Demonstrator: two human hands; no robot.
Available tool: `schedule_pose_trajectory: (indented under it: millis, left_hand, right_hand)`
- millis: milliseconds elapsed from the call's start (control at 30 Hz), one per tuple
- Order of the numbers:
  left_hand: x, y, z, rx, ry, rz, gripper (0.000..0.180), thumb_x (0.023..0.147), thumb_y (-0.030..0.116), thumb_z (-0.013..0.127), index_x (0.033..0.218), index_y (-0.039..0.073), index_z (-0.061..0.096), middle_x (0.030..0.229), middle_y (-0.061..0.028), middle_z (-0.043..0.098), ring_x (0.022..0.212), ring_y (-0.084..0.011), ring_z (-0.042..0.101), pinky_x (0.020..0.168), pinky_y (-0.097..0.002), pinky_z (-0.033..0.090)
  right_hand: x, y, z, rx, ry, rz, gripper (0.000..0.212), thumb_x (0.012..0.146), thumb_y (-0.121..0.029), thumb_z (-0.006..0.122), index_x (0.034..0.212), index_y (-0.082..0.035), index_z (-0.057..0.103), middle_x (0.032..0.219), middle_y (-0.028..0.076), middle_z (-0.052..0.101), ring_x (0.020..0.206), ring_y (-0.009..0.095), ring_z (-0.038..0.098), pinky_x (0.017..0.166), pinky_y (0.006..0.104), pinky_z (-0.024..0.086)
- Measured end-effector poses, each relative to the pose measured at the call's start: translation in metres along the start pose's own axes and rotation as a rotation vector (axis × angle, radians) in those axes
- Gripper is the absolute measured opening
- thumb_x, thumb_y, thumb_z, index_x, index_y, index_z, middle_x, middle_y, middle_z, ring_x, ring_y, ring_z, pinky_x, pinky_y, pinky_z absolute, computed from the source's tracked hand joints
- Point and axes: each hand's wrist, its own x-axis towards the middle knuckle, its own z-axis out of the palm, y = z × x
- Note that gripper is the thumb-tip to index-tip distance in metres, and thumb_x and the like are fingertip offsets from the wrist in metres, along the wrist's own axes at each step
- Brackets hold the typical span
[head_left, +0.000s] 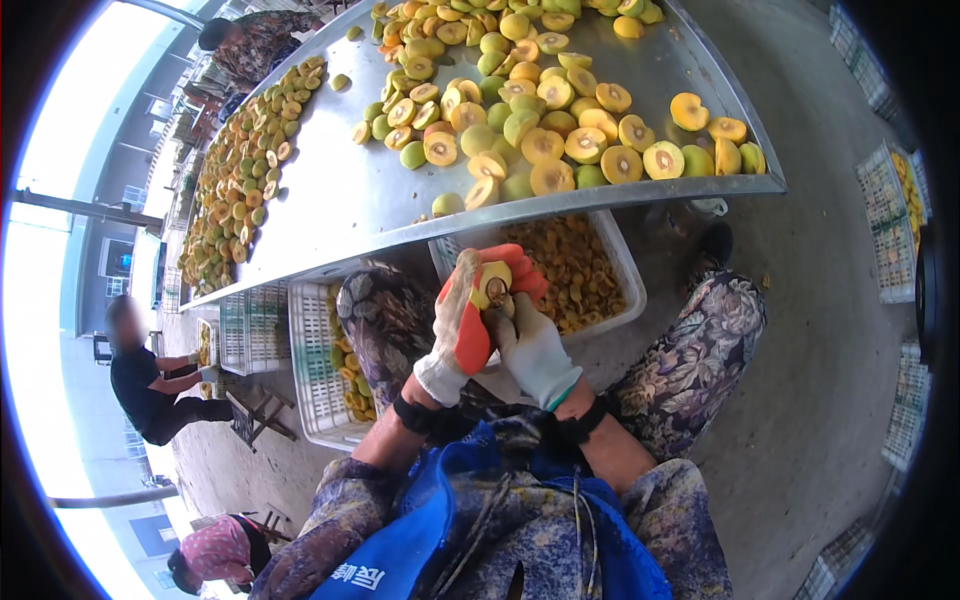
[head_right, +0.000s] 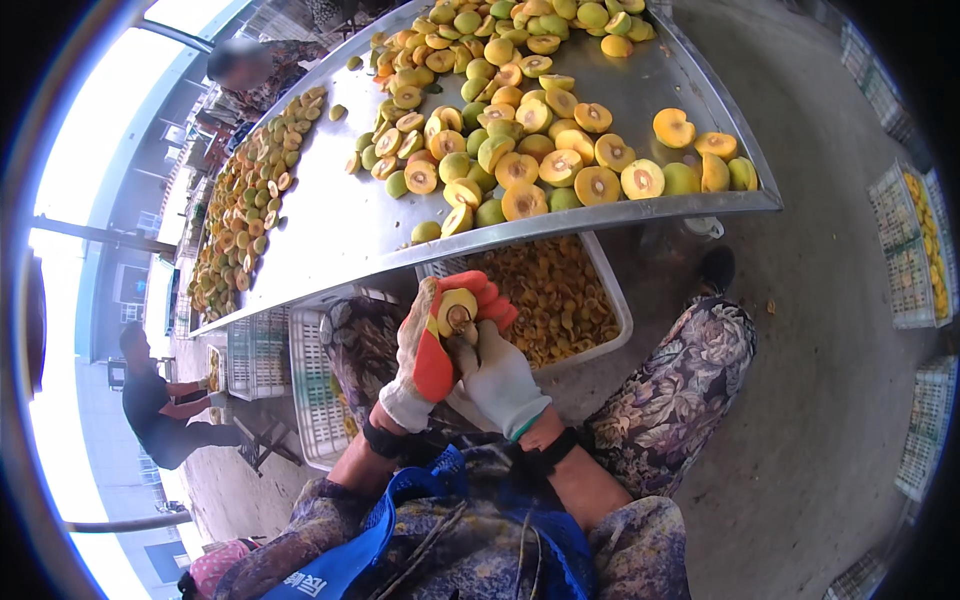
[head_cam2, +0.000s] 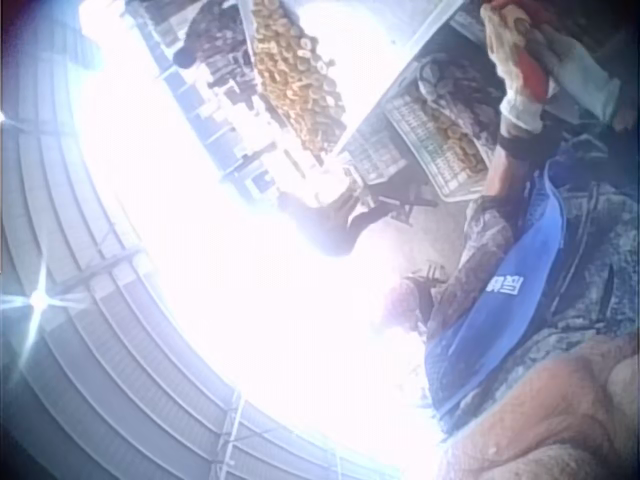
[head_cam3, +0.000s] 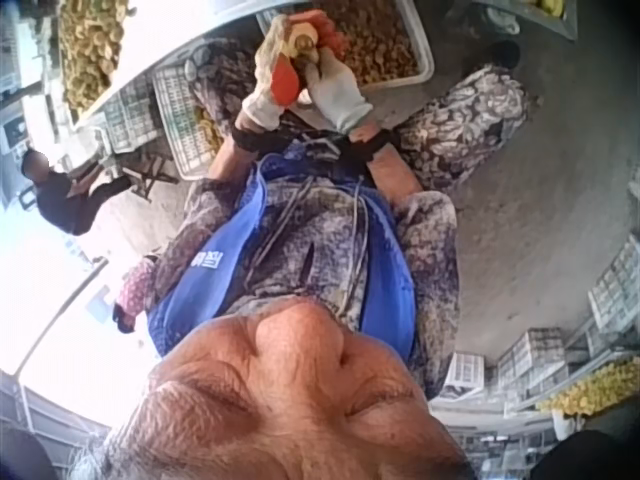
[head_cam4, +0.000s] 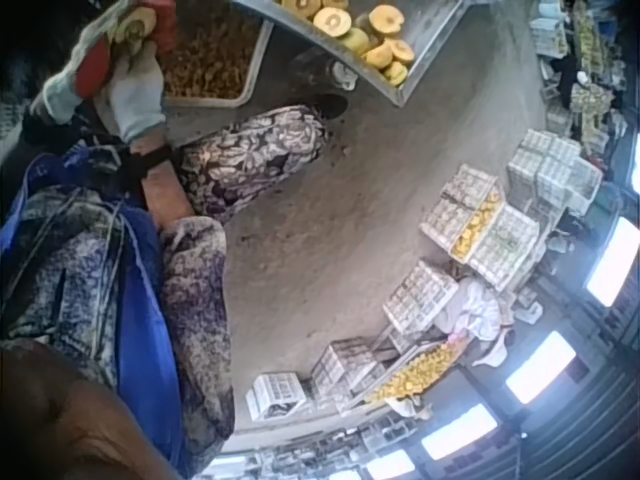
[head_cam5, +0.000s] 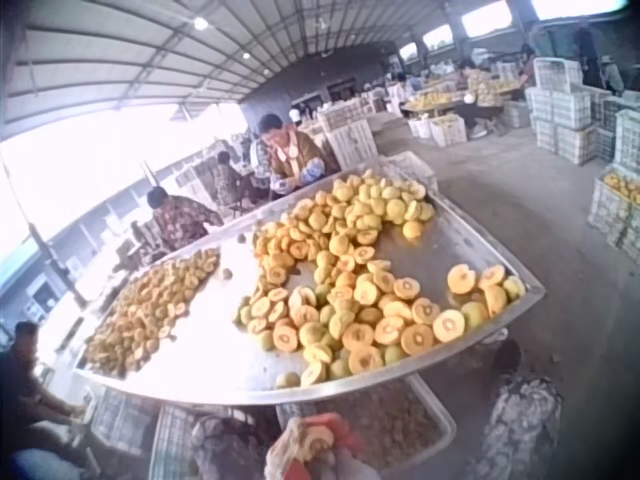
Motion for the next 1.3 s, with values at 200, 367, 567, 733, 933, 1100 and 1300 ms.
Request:
schedule_pose_trajectory:
  millis: [200, 367, 567, 733, 933, 1100, 1300]
  left_hand:
    - [-0.002, 0.01, 0.017, -0.027, -0.054, 0.141, 0.068, 0.1, 0.041, 0.061, 0.153, 0.005, 0.036, 0.144, -0.0138, 0.052, 0.123, -0.0285, 0.06, 0.106, -0.0493, 0.05]
    - [0.007, 0.009, 0.003, -0.123, -0.045, 0.137, 0.058, 0.103, 0.041, 0.055, 0.145, 0.002, 0.043, 0.125, -0.0202, 0.063, 0.101, -0.032, 0.07, 0.09, -0.0535, 0.058]
    - [0.009, 0.007, 0.013, -0.201, 0.058, -0.005, 0.054, 0.105, 0.045, 0.05, 0.132, -0.001, 0.053, 0.112, -0.0218, 0.065, 0.094, -0.0334, 0.07, 0.083, -0.0521, 0.059]
    - [0.007, 0.008, 0.016, -0.122, 0.023, 0.022, 0.055, 0.105, 0.048, 0.049, 0.131, -0.001, 0.055, 0.111, -0.0199, 0.065, 0.097, -0.0318, 0.069, 0.087, -0.0508, 0.058]
    - [0.008, 0.006, 0.014, -0.108, 0.027, 0.004, 0.055, 0.104, 0.048, 0.05, 0.128, -0.001, 0.057, 0.11, -0.017, 0.065, 0.097, -0.0303, 0.069, 0.088, -0.0495, 0.058]
    - [0.004, 0.001, 0.007, -0.04, -0.061, 0.063, 0.048, 0.104, 0.041, 0.055, 0.127, -0.001, 0.057, 0.109, -0.0154, 0.065, 0.096, -0.0281, 0.069, 0.088, -0.0473, 0.058]
    - [0.004, 0.004, 0.003, 0.173, -0.004, 0.088, 0.046, 0.104, 0.039, 0.051, 0.117, -0.004, 0.061, 0.099, -0.0176, 0.067, 0.086, -0.0315, 0.071, 0.082, -0.0467, 0.06]
  right_hand:
    - [0.005, -0.007, 0.0, 0.298, -0.046, 0.061, 0.031, 0.105, -0.027, 0.053, 0.118, 0.0, 0.063, 0.09, 0.008, 0.065, 0.078, 0.017, 0.057, 0.073, 0.0331, 0.05]
    - [0.001, -0.041, -0.016, 0.411, -0.155, 0.206, 0.035, 0.105, -0.032, 0.055, 0.118, 0.0, 0.062, 0.091, 0.008, 0.064, 0.08, 0.016, 0.056, 0.074, 0.0331, 0.049]
    - [-0.002, -0.025, -0.01, 0.072, 0.054, -0.075, 0.026, 0.104, -0.028, 0.057, 0.105, -0.002, 0.057, 0.077, 0.017, 0.062, 0.068, 0.028, 0.058, 0.065, 0.0371, 0.05]
    - [0.001, -0.017, -0.004, -0.04, 0.096, -0.153, 0.019, 0.103, -0.02, 0.056, 0.102, -0.002, 0.055, 0.075, 0.023, 0.064, 0.07, 0.044, 0.065, 0.061, 0.0436, 0.051]
    - [0.003, -0.015, -0.003, -0.004, 0.085, -0.147, 0.024, 0.103, -0.027, 0.058, 0.1, -0.004, 0.052, 0.079, 0.026, 0.064, 0.077, 0.05, 0.062, 0.06, 0.052, 0.048]
    - [-0.003, -0.002, 0.004, -0.026, 0.072, -0.133, 0.019, 0.104, -0.019, 0.052, 0.109, -0.001, 0.055, 0.085, 0.025, 0.067, 0.084, 0.047, 0.066, 0.067, 0.0452, 0.053]
    - [-0.003, 0.004, 0.006, -0.016, -0.004, -0.065, 0.025, 0.106, -0.022, 0.05, 0.114, 0.0, 0.057, 0.092, 0.025, 0.068, 0.087, 0.042, 0.068, 0.073, 0.043, 0.053]
